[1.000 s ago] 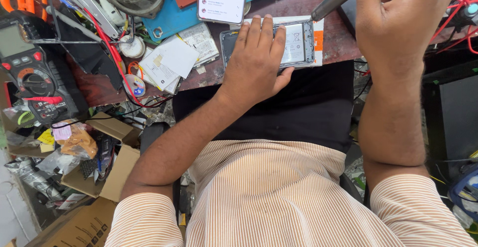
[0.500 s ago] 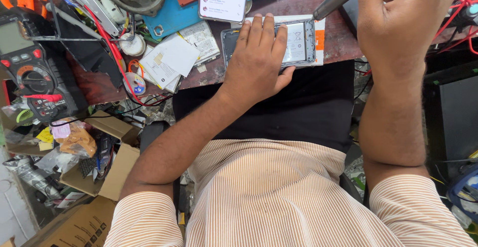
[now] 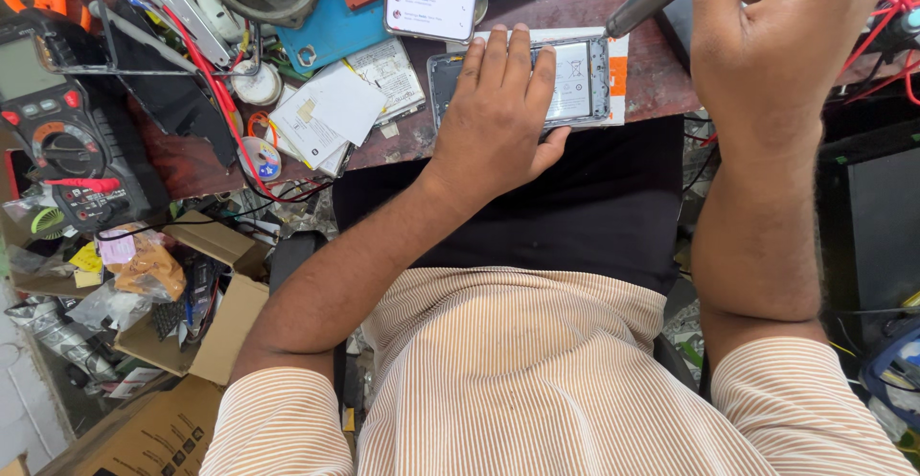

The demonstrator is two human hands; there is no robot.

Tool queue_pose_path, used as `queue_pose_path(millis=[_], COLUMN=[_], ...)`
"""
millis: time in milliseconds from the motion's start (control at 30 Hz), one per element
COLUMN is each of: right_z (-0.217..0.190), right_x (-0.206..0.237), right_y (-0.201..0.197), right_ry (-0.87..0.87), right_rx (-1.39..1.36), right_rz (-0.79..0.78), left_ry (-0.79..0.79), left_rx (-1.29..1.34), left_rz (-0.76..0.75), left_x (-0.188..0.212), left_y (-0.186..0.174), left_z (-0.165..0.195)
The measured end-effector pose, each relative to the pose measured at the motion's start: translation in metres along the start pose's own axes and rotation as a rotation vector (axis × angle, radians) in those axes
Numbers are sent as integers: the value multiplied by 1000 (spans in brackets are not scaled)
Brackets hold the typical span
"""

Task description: The person places a smartphone into a Mercury-branded envelope, then removes it and uses a yellow plastic card to pry off the back cover. The person then uses a heat gun to warm the internal components of the phone.

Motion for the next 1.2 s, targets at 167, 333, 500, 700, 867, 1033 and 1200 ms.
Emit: queue_pose_path(millis=[167,333,500,700,867,1033,1200], right_z=[-4,-10,-15,-17,-32,-44,-54], right_x=[-2,-8,-13,-14,-17,-22,-24], right_y=[0,2,5,7,9,9,12], right_ry=[-70,-50,-47,-24,-100,-66,-58], right_rx=[49,-22,-81,-111,-194,-168,-166], right_rz=[-9,-1,-67,-106,-114,-109,-100], left_ry=[-3,-5,-6,-6,30,-47,-433], left_rx=[6,19,28,15,69,-69,-470], left_rz=[-1,10,26,22,89,310,323], left_x=[0,-1,-1,-2,-3,-11,-45], left_y=[0,-2,-4,-4,-13,-38,-41], left_z=[0,1,1,1,-1,-16,-56])
Point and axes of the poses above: each hand's wrist, its own x-axis away from the middle knuckle, its own y-axis out of the palm, z = x × y, the point moved 5 cm from there along -x, towards the middle knuckle, and after that the axes turned 11 degrees about z, right-handed, at the moved point
